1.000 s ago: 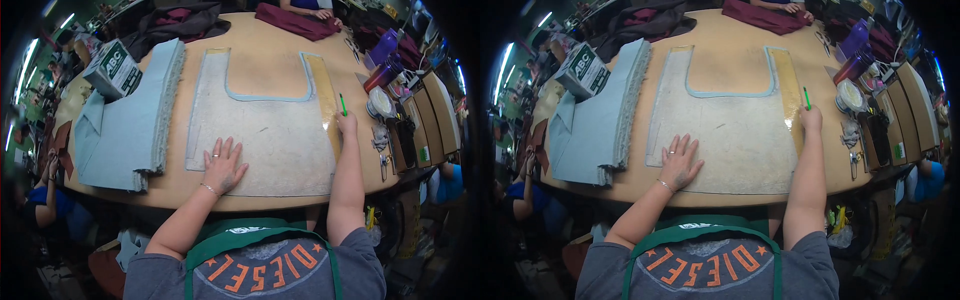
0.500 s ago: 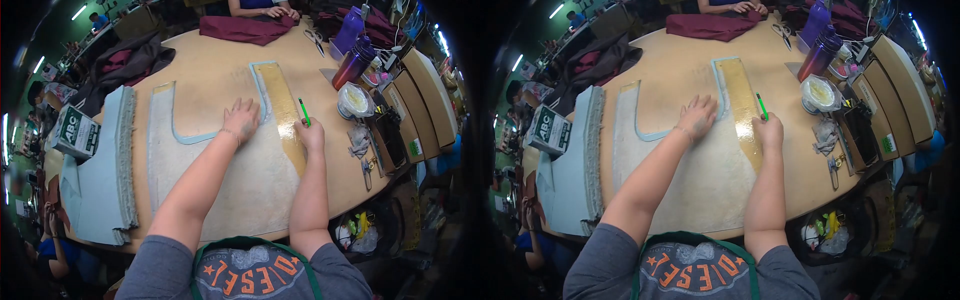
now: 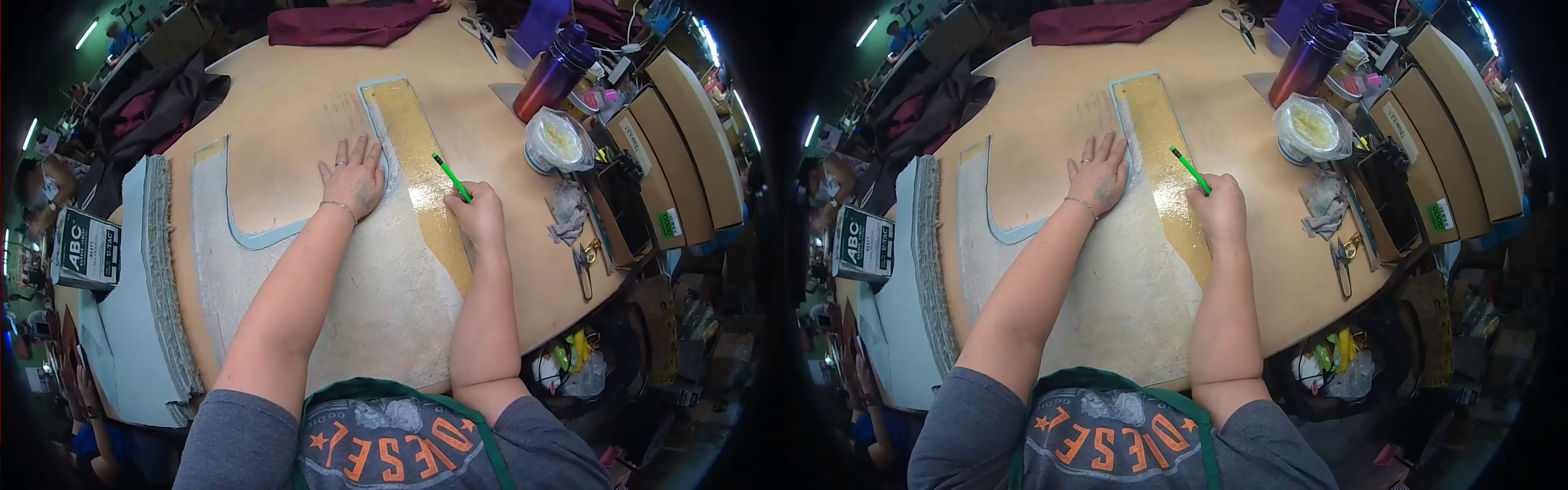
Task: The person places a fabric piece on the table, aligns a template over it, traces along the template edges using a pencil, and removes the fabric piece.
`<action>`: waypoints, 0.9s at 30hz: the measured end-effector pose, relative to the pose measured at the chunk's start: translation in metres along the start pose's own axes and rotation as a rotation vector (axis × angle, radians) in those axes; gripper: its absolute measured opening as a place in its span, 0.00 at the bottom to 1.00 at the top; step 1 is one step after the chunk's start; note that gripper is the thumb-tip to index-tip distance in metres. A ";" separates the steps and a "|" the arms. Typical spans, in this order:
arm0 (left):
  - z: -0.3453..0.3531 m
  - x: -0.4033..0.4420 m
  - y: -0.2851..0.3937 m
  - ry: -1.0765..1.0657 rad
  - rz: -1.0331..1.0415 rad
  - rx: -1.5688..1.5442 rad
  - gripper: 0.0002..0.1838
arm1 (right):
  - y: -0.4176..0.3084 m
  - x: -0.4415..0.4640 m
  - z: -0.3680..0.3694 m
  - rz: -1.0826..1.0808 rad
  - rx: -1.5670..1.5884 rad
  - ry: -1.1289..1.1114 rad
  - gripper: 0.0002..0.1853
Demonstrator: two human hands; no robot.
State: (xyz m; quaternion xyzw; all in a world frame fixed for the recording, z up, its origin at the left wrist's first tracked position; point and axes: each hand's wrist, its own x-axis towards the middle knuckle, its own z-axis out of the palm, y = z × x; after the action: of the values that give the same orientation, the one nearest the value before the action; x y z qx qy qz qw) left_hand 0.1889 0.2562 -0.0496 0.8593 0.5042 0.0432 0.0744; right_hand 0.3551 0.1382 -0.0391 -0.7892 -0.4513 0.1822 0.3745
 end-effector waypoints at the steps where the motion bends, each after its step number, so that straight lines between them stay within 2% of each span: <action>1: 0.000 0.000 0.001 -0.009 -0.004 0.004 0.26 | 0.001 0.000 0.000 -0.003 -0.010 -0.007 0.13; 12: 0.000 -0.001 0.002 0.051 -0.005 -0.041 0.26 | -0.004 0.001 0.003 0.056 -0.074 0.002 0.19; 22: -0.003 -0.002 -0.002 0.067 -0.003 -0.134 0.24 | -0.003 -0.001 0.003 -0.026 -0.080 0.032 0.18; 25: -0.001 -0.014 -0.036 0.163 0.099 -1.018 0.21 | 0.002 -0.002 0.007 -0.078 -0.063 0.047 0.17; 27: -0.023 -0.060 -0.061 0.307 0.039 -0.886 0.19 | 0.001 -0.002 0.008 -0.095 -0.074 0.041 0.16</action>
State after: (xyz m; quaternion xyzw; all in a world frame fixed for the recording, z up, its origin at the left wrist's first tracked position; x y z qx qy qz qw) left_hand 0.1037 0.2348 -0.0374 0.7378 0.4259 0.3825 0.3578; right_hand 0.3500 0.1398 -0.0455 -0.7836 -0.4871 0.1314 0.3626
